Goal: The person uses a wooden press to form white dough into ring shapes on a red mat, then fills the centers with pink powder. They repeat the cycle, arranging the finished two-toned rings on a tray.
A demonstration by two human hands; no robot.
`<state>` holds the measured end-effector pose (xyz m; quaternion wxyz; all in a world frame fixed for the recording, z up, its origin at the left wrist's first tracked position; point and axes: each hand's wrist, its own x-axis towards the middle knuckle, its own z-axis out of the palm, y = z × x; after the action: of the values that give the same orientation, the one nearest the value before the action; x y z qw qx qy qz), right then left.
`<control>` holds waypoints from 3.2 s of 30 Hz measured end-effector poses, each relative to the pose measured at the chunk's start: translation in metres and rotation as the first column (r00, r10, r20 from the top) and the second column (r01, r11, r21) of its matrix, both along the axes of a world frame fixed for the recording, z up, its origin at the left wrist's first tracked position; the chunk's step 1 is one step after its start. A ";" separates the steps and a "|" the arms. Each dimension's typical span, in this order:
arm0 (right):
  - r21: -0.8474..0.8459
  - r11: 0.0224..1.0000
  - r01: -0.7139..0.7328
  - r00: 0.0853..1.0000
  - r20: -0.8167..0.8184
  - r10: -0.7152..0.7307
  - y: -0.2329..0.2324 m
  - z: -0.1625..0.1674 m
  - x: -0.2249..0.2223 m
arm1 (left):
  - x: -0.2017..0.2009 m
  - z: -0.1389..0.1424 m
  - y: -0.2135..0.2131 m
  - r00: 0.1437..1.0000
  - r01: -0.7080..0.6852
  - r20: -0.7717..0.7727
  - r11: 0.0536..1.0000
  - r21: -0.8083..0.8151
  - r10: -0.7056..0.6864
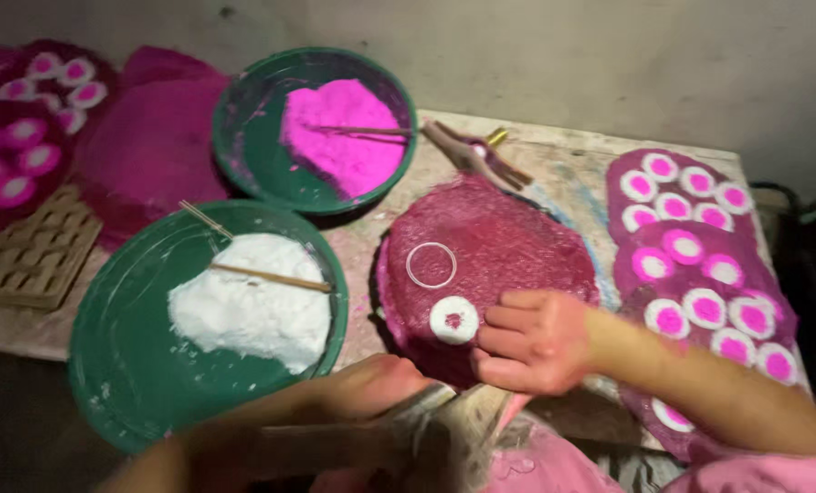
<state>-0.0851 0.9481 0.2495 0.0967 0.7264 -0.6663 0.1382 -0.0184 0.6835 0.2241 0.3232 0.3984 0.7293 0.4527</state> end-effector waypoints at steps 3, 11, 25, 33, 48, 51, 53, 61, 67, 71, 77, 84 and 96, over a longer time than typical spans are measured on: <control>0.142 0.974 -0.174 0.953 0.273 0.131 -0.034 0.001 -0.013 | 0.011 0.007 -0.021 0.979 -0.045 -0.204 0.944 -0.326 -0.024; 0.153 0.861 -0.485 0.364 0.931 0.040 -0.109 -0.040 -0.010 | 0.065 -0.005 -0.133 0.900 -0.436 -0.143 0.862 -0.261 0.412; -0.187 0.977 -0.098 0.909 -0.417 0.012 -0.303 -0.049 -0.089 | 0.066 -0.184 -0.299 0.553 -0.743 0.817 0.541 0.394 0.165; 0.047 0.992 0.114 0.155 0.986 -0.064 -0.389 -0.087 -0.035 | 0.055 -0.238 -0.358 0.212 -0.925 0.186 0.136 0.355 0.959; 0.389 0.907 0.164 0.966 0.122 -0.228 -0.458 -0.204 -0.050 | 0.104 -0.223 -0.410 -0.361 -0.866 -0.291 -0.203 0.457 0.886; 0.641 0.757 0.126 0.956 0.124 -0.265 -0.416 -0.185 -0.074 | 0.116 -0.223 -0.402 -0.431 -0.858 -0.260 -0.302 0.416 0.864; 0.619 0.785 0.016 0.984 0.132 -0.124 -0.392 -0.189 -0.077 | 0.122 -0.228 -0.393 -0.483 -0.820 -0.368 -0.263 0.508 0.794; 0.602 0.774 -0.195 0.979 0.078 0.186 -0.375 -0.208 -0.050 | 0.096 -0.245 -0.426 -0.380 -0.906 -0.036 -0.365 0.214 0.924; 0.395 0.899 -0.189 0.936 0.350 0.043 -0.449 -0.224 0.046 | 0.010 -0.191 -0.509 -0.154 -0.830 0.020 -0.140 0.540 0.988; 0.426 0.904 -0.026 0.844 0.495 -0.209 -0.461 -0.213 0.006 | -0.004 -0.182 -0.506 -0.216 -0.823 -0.138 -0.105 0.558 0.967; 0.538 0.833 0.130 0.860 0.356 -0.365 -0.432 -0.226 -0.046 | 0.036 -0.228 -0.446 -0.229 -0.956 0.171 -0.255 0.144 0.958; 0.691 0.463 0.556 0.742 -0.161 -0.650 -0.424 -0.163 -0.113 | 0.049 -0.279 -0.422 -0.285 -0.820 -0.104 -0.186 0.542 0.953; 0.889 0.450 0.083 0.665 0.287 -0.690 -0.443 -0.126 -0.149 | 0.058 -0.282 -0.436 -0.247 -0.843 -0.028 -0.200 0.500 0.969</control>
<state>-0.2339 0.5052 0.1236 -0.4448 0.4067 -0.7978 0.0139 0.0393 0.2478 -0.0574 -0.3659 -0.1730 0.7388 0.5389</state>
